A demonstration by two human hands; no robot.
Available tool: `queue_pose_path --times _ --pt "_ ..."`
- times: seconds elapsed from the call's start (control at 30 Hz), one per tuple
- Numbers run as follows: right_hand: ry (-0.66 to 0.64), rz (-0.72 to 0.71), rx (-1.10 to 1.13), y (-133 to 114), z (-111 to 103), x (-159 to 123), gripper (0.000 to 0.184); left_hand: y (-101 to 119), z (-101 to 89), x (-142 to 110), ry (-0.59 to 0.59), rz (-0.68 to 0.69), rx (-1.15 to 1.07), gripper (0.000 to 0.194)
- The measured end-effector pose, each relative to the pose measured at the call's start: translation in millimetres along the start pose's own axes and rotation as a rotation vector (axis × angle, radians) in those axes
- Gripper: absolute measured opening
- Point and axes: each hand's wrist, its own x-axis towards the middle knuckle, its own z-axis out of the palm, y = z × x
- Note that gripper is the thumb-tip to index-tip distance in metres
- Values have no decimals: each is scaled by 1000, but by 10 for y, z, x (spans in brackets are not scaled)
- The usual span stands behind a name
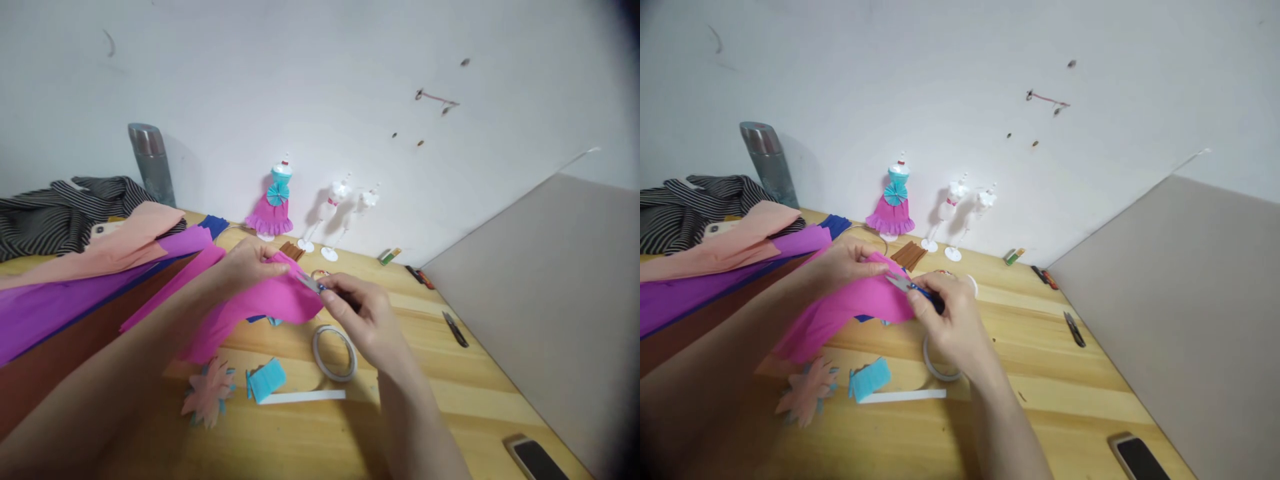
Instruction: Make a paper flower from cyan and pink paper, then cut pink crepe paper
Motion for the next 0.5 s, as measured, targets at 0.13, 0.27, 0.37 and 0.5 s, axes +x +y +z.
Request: queue_pose_path --times 0.13,0.27,0.37,0.5 --pt "-5 20 -151 2 38 18 27 -37 10 28 78 20 -43 21" --pt "31 37 -216 44 44 46 29 -17 -7 44 99 -1 -45 21" --pt "45 52 -236 68 33 53 30 2 -13 42 114 44 -12 19" --pt "58 68 -217 88 35 50 30 11 -7 34 133 92 -9 18"
